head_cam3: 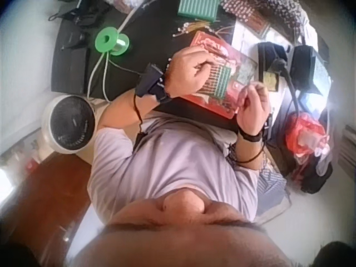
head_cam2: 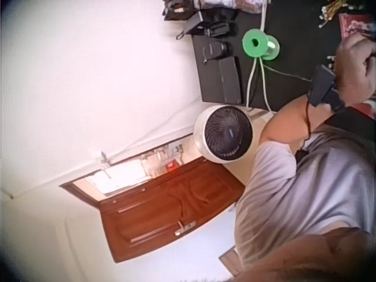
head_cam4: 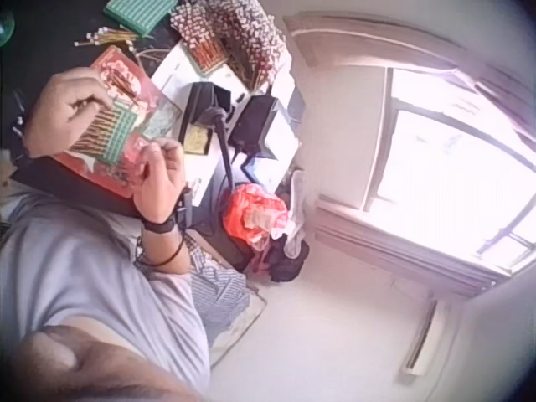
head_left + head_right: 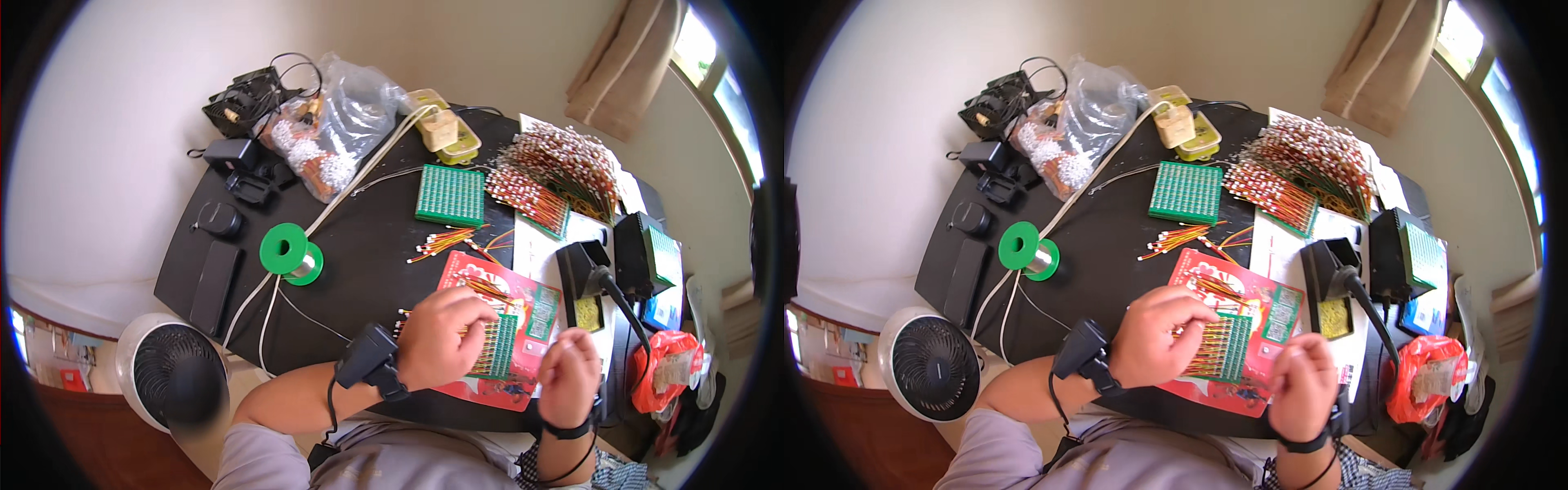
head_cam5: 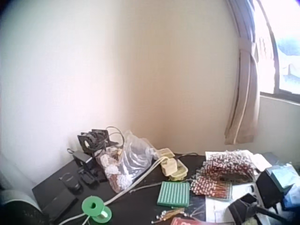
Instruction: Soldering small electronic wires and components onto green circuit boards at a workstation.
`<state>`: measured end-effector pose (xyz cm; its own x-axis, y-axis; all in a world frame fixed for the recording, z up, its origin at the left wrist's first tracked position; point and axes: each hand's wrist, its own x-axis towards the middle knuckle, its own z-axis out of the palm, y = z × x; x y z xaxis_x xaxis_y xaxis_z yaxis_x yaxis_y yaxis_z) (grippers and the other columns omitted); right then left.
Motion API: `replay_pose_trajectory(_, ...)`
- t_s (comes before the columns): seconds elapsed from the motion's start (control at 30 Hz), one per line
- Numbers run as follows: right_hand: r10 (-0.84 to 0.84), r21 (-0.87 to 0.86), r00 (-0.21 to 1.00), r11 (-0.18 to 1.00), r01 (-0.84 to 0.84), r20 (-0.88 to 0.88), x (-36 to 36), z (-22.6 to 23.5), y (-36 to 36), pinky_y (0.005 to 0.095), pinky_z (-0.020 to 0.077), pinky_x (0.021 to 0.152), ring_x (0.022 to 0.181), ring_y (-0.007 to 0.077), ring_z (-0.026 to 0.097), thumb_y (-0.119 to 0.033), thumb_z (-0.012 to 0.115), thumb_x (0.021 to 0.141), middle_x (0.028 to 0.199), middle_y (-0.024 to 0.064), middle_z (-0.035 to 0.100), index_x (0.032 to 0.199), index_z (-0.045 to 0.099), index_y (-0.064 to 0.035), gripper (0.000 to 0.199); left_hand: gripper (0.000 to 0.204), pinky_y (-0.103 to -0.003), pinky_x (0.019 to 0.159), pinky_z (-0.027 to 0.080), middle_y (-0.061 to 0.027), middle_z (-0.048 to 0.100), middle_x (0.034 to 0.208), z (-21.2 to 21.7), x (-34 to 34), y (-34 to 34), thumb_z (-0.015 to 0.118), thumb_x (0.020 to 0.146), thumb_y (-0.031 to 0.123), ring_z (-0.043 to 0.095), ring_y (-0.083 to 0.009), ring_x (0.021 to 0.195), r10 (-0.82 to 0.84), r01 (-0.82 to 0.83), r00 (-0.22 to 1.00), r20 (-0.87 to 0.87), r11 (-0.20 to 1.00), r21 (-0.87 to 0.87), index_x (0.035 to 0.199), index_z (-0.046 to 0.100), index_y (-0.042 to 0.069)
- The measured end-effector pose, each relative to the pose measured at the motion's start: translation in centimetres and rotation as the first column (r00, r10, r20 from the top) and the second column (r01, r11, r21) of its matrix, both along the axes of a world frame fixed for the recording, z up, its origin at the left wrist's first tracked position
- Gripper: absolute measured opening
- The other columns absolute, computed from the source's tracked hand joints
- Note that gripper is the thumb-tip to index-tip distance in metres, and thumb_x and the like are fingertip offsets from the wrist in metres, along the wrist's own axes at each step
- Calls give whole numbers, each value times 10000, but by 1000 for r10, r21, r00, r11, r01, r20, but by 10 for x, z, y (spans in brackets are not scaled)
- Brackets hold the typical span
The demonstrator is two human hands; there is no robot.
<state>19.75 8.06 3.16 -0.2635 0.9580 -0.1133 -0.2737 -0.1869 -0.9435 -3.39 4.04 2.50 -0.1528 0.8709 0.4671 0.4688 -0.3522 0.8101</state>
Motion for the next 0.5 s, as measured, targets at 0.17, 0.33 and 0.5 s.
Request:
replay_pose_trajectory(0.17,141,356,913,889,-286,382,-37,11,-46,240,491,565,641,93,638,-15,740,904,775,64,704,1022,628,11,165,139,-357,699,552,-134,703,924,12,14,4,636,880,-24,689,-291,790,27,-16,995,101,994,-109,990,716,4)
replay_pose_trajectory(0.33,12,691,893,629,-357,451,-55,19,-58,319,520,573,690,237,678,-26,842,780,849,105,692,1031,651,-6,316,125,-402,739,552,-145,698,926,21,17,3,651,885,7,682,-330,827,66,-64,993,-98,998,21,996,709,12)
replay_pose_trajectory(0.5,-24,819,936,491,-295,351,-77,8,-79,344,531,587,682,269,656,-34,866,752,874,134,683,1054,633,9,383,137,-418,734,546,-157,676,893,43,18,5,650,890,18,666,-357,819,163,-163,972,-169,987,20,1019,695,15)
